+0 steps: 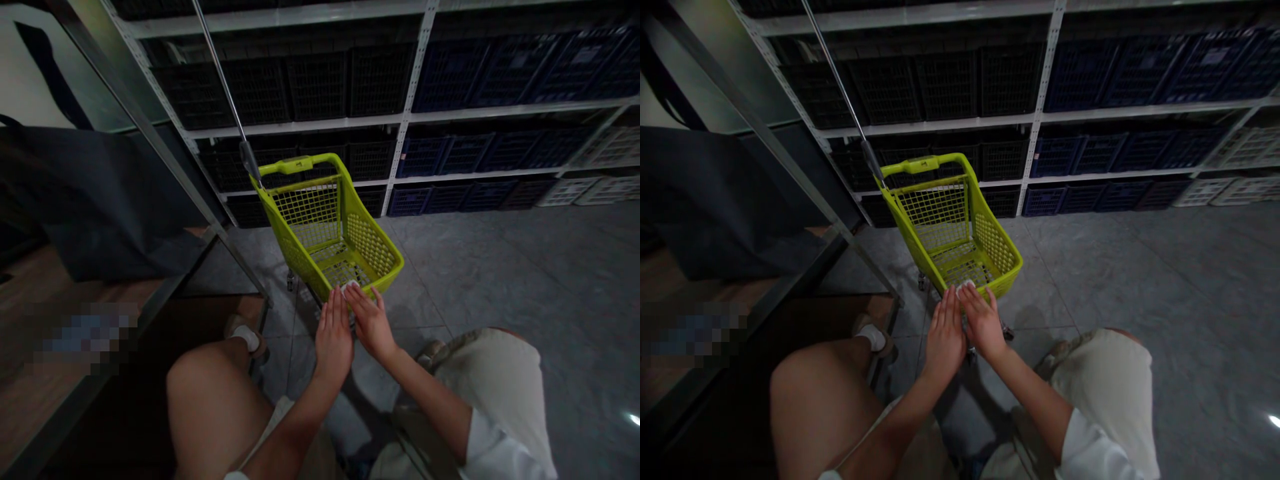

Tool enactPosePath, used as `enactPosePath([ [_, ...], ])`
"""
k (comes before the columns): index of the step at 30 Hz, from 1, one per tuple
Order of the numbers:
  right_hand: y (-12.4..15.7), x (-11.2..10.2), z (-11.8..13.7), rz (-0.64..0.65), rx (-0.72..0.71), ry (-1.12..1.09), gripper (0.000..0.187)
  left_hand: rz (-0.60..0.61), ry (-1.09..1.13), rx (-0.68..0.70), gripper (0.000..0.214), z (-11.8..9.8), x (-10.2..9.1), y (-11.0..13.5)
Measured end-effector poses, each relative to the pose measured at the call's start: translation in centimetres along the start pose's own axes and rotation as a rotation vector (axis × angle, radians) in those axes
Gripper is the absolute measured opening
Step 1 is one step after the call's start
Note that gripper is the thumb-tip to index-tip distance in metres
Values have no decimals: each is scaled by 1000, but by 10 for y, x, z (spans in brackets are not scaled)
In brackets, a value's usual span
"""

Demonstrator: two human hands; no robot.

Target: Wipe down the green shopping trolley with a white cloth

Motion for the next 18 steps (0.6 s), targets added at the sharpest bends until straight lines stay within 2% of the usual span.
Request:
enactPosePath([
  [2,0,-7,-10,62,-66,15,68,14,-8,4,68,0,-2,0],
  [5,1,-32,-66,83,-91,96,69,31,10,-1,73,0,-4,0],
  [8,0,-59,-130,-8,64,207,67,26,42,4,77,-2,-4,0],
  [10,-2,-65,-144,-53,156,251,63,19,58,3,78,-4,-3,-1],
  [12,-5,-58,-128,-87,216,251,59,19,63,1,76,-5,-2,-1],
  [14,-6,-42,-89,-109,234,202,58,24,59,-2,73,-5,0,-1],
  [16,-8,-21,-42,-65,159,100,61,27,52,-7,70,-4,1,-1],
  [18,-9,-7,-8,-2,59,21,65,29,42,-8,68,-2,0,-1],
])
Point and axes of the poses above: each hand's wrist, its own y-axis away from the middle knuckle, its own x-axis out of the palm, z = x × y, the point moved 5 cm from there along -y, towards the middle knuckle, and after that the axes turned 4 degrees about -y, right-handed, at the moved point
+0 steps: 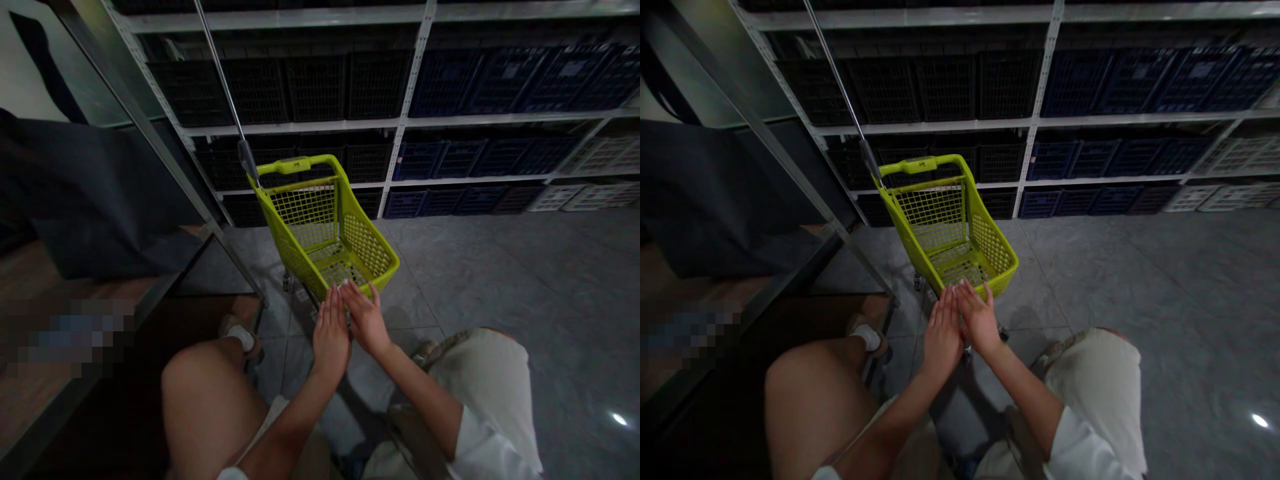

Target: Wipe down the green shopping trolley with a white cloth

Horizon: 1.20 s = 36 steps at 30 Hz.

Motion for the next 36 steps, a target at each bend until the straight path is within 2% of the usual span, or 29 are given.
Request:
enactPosePath([
  [1,1,3,7,30,-48,-20,67,2,-6,3,67,1,-1,0],
  [3,1,-2,-1,84,-131,-19,69,6,-11,13,69,2,-2,1],
  [6,1,-25,-57,109,-184,54,70,7,-4,26,74,2,-5,1],
  [9,-3,-54,-128,47,-60,192,70,-1,-19,33,72,-1,-6,2],
  [11,-5,-63,-156,58,-39,245,69,1,-44,42,69,-3,-4,1],
  [13,-5,-64,-164,67,-48,259,69,8,-61,43,67,-5,-2,0],
  [19,-3,-54,-143,-2,43,242,60,15,-48,11,65,5,-2,-3],
  [25,3,-51,-111,-18,83,157,62,21,-26,-12,70,30,-12,-1],
  [31,15,-45,-49,-34,108,38,61,-20,12,-90,76,70,-23,1],
  [34,20,-34,-12,-54,112,-44,66,-33,4,-172,75,90,-25,-2],
  [36,22,-24,12,-52,98,-73,68,-34,-4,-219,74,96,-25,-3],
])
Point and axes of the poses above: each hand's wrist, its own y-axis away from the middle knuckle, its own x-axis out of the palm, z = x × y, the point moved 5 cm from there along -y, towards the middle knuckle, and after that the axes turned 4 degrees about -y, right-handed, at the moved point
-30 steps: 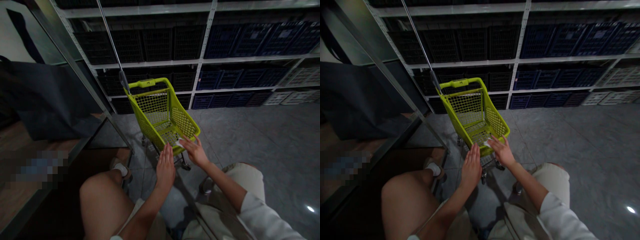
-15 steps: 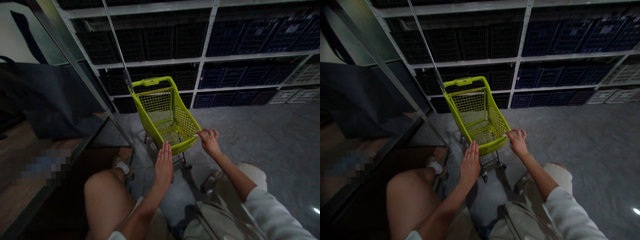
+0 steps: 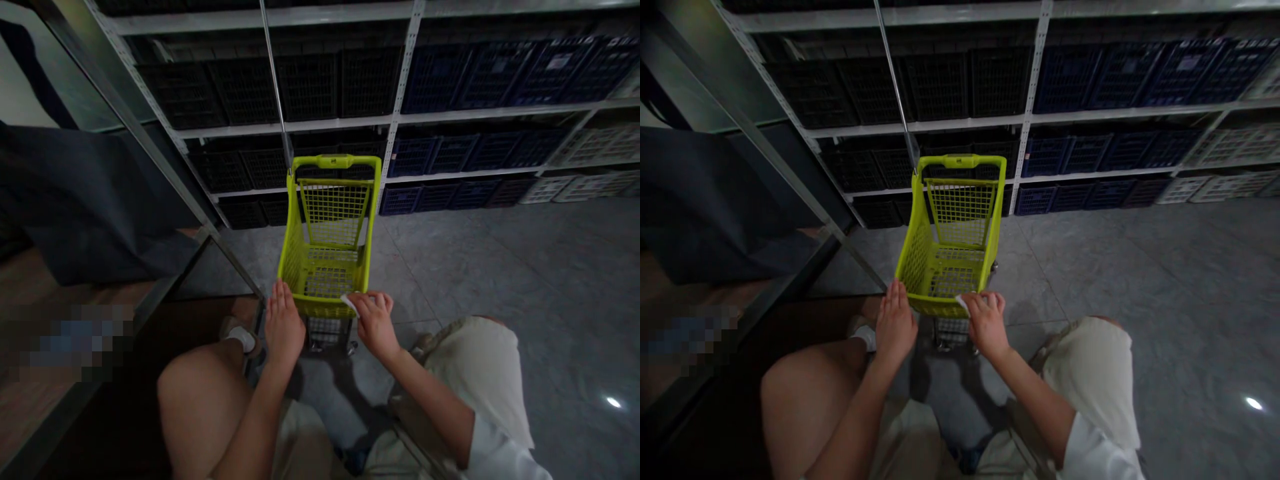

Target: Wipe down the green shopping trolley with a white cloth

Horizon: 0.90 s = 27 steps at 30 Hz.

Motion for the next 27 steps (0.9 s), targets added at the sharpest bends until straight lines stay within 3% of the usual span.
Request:
enactPosePath([
  [4,6,23,38,61,-117,38,64,16,49,145,71,-19,2,12],
  [6,5,29,46,100,-213,80,63,41,55,216,69,-28,1,22],
  [8,1,28,42,146,-315,113,63,42,28,202,65,-27,-2,28],
  [12,-25,9,-4,231,-409,190,67,63,5,185,62,-14,-8,25],
  [16,-64,-27,-79,124,-215,327,68,94,-7,172,61,-11,-9,21],
  [19,-71,-41,-100,-4,-84,359,72,91,12,176,66,-22,-12,29],
  [21,-60,-37,-85,-52,-38,323,75,91,39,202,73,-36,-14,38],
  [23,-40,-22,-52,-48,-36,250,75,95,43,199,77,-50,-16,46],
  [27,-4,13,23,94,-204,100,71,98,22,190,80,-66,-15,56],
])
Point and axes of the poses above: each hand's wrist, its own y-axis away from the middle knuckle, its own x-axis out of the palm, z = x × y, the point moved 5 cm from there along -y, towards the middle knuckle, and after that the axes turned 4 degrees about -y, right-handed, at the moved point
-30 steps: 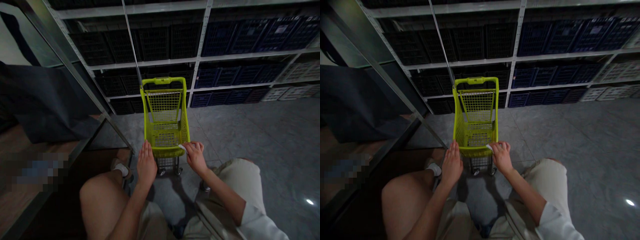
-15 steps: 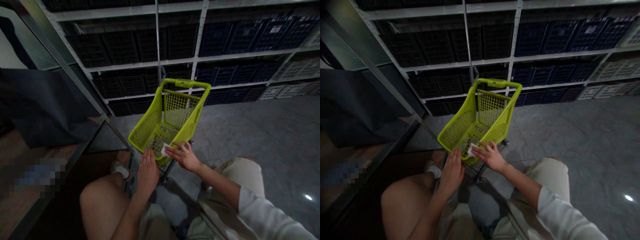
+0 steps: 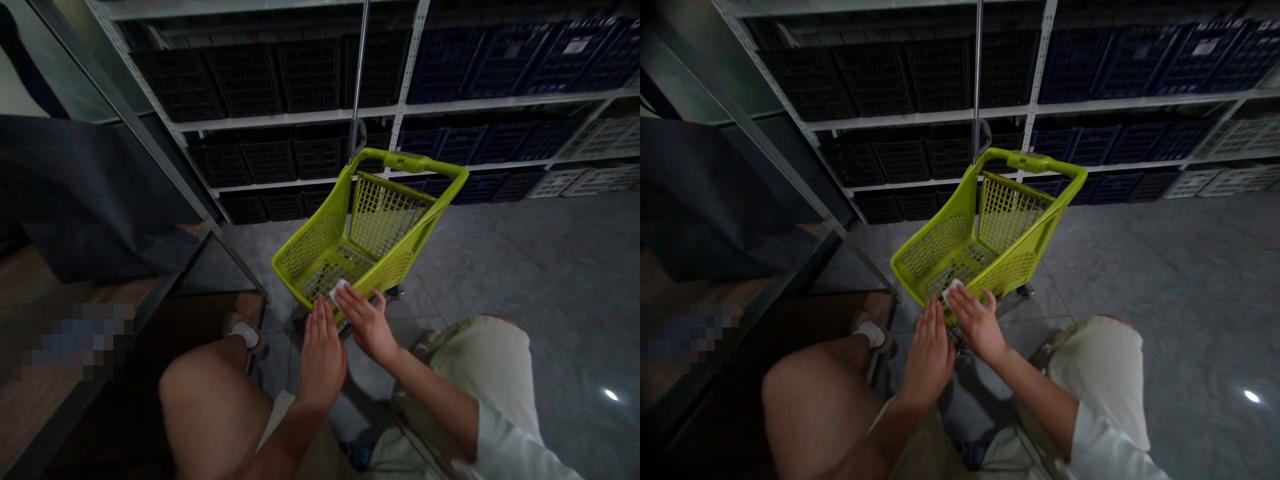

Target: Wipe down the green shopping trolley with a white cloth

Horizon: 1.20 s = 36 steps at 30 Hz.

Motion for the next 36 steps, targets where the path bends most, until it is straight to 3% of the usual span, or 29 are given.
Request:
enactPosePath([
  [3,4,1,7,62,-146,-18,65,-2,-45,6,78,-2,2,3],
  [6,0,-21,-44,38,-174,19,67,4,-70,20,76,-1,4,4],
  [9,-8,-49,-108,-82,25,118,69,7,-62,25,76,-4,7,2],
  [11,-9,-57,-124,-152,170,187,71,4,-51,23,77,-8,9,1],
  [14,-5,-44,-88,-166,267,184,76,-5,-40,14,77,-14,13,-2],
  [17,3,-17,-21,-79,122,70,75,-2,-47,14,74,-17,15,-4],
  [19,8,-7,5,-30,0,24,72,2,-55,24,71,-18,15,-5],
  [21,8,-9,-2,11,-96,15,70,-3,-50,26,71,-18,13,-6],
  [23,4,-20,-35,25,-129,36,71,-13,-35,22,72,-17,11,-6],
  [26,-6,-44,-101,-66,34,122,72,-10,-24,24,72,-18,11,-7],
  [28,-9,-52,-121,-145,177,171,73,-7,-26,26,70,-20,13,-7],
  [31,-4,-42,-93,-154,238,154,74,-24,-28,14,71,-22,15,-7],
  [34,5,-18,-29,-57,70,70,71,-43,-32,8,73,-23,15,-7],
  [36,9,-10,-6,9,-65,39,68,-46,-30,12,74,-22,14,-7],
])
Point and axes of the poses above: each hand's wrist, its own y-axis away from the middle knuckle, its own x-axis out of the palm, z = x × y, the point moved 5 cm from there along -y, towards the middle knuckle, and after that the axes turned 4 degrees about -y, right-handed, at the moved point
